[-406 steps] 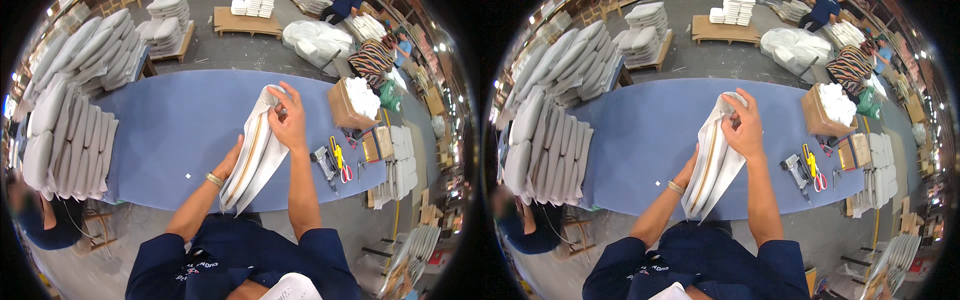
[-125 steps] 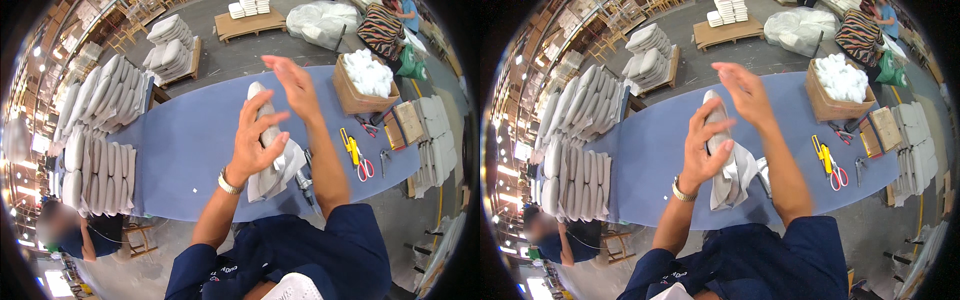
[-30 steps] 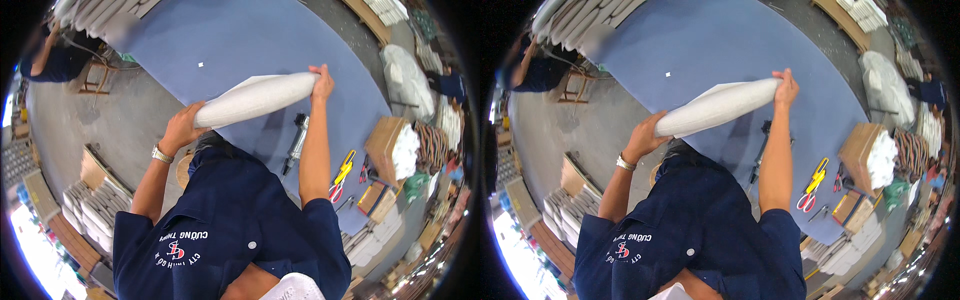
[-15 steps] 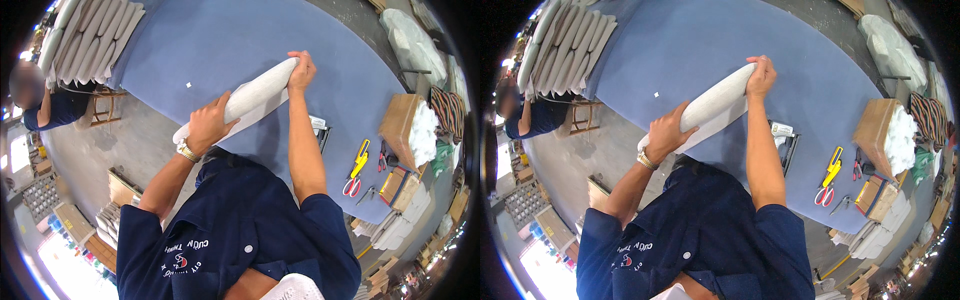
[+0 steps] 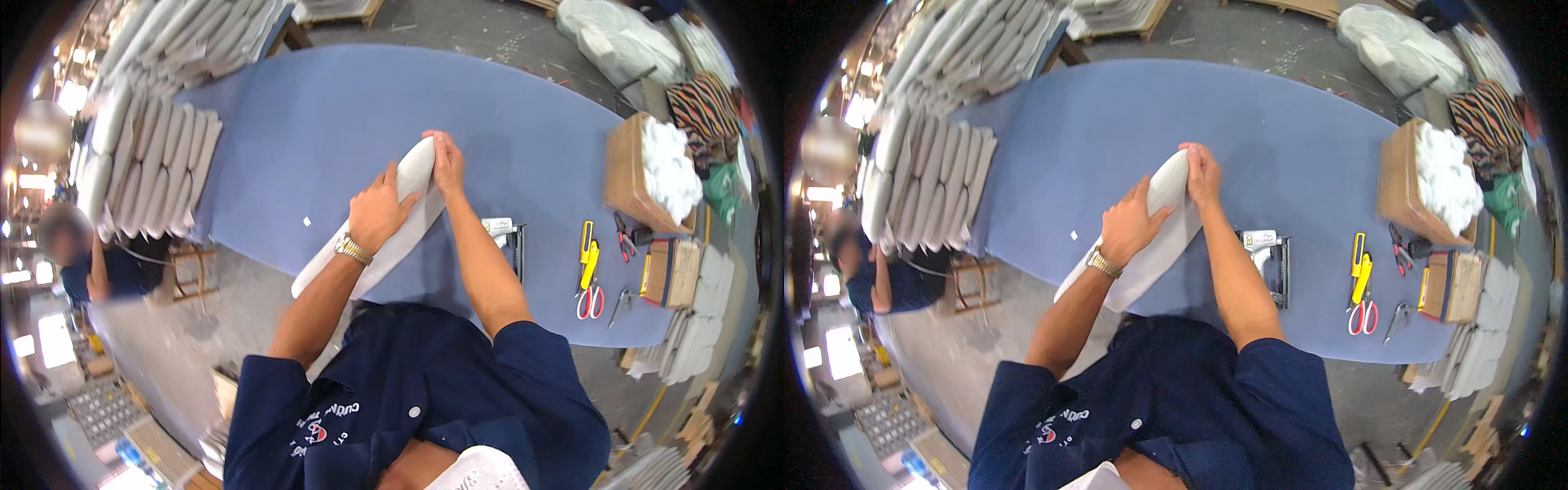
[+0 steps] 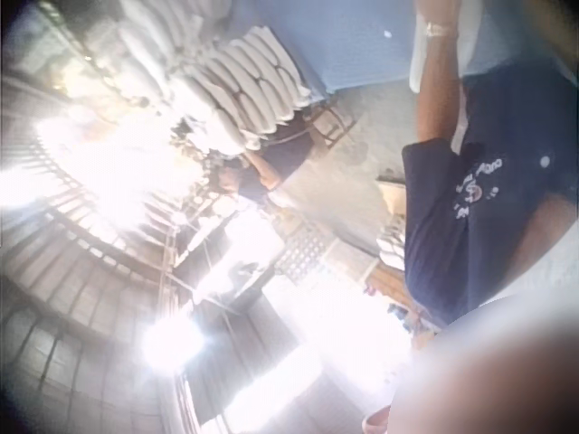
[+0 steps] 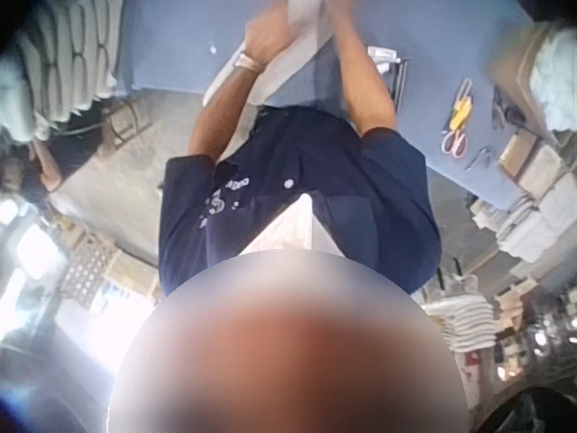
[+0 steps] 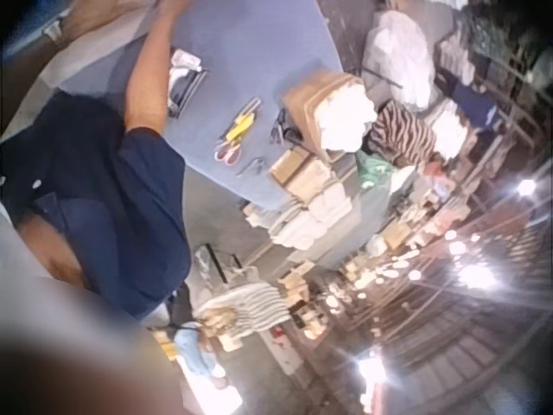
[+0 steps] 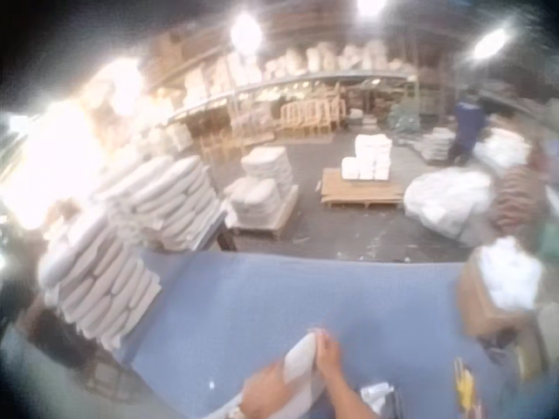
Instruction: The person assembles cushion covers by hand, folding edges and securing them with a staple gun. They repeatedly pick up cushion covers, align the edges, and staple them closed before stacking the finished items on the table.
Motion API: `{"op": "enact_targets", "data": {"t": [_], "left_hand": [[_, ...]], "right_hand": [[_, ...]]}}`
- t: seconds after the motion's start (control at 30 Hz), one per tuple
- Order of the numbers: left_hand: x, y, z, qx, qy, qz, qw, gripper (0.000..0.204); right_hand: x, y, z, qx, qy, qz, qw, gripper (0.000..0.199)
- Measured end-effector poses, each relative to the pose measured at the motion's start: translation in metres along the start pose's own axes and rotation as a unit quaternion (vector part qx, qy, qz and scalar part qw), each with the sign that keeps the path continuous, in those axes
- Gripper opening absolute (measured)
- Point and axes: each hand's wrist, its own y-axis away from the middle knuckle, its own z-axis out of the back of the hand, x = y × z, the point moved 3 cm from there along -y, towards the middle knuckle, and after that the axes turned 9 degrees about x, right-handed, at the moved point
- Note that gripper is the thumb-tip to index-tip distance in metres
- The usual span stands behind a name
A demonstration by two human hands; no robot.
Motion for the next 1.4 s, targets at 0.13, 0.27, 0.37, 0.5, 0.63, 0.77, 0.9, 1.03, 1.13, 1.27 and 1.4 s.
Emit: {"op": "enact_targets", "data": {"t": [0.13,0.27,0.37,0.5,0.63,0.77,0.9,1.03,1.13,1.27,1.4], "left_hand": [[0.015,0.022,0.037,0.034,0.027,-0.001,0.999,0.065],[0.045,0.057,0.101,0.006,0.265,-0.127,0.956,0.069],[0.072,0.065,0.12,0.003,0.394,-0.165,0.904,0.071],[0.125,0.056,0.084,-0.04,0.459,-0.117,0.88,0.07],[0.1,0.069,0.089,-0.146,0.478,-0.141,0.854,0.076],[0.066,0.102,0.13,-0.291,0.327,-0.205,0.876,0.065],[0.041,0.126,0.167,-0.348,0.143,-0.253,0.891,0.044],[0.052,0.137,0.173,-0.328,0.173,-0.241,0.897,0.05],[0.06,0.139,0.177,-0.338,0.18,-0.237,0.893,0.052],[0.064,0.134,0.176,-0.342,0.19,-0.241,0.888,0.053],[0.066,0.125,0.176,-0.346,0.203,-0.246,0.883,0.054]], "right_hand": [[0.003,0.007,0.044,0.074,0.144,-0.174,0.971,0.061],[0.084,0.031,0.087,0.146,-0.023,-0.121,0.982,0.073],[0.167,0.06,0.082,0.195,-0.121,-0.036,0.973,0.078],[0.22,0.105,0.028,0.196,-0.104,0.058,0.973,0.066],[0.237,0.127,-0.006,0.139,-0.044,0.162,0.976,0.055],[0.249,0.136,-0.03,0.203,-0.027,0.183,0.962,0.053],[0.254,0.146,-0.046,0.299,0.012,0.248,0.921,0.065],[0.259,0.168,-0.052,0.33,0.033,0.28,0.901,0.081],[0.256,0.177,-0.049,0.334,0.098,0.305,0.886,0.088],[0.246,0.182,-0.044,0.305,0.093,0.29,0.902,0.072],[0.238,0.176,-0.039,0.254,0.066,0.308,0.914,0.042]]}}
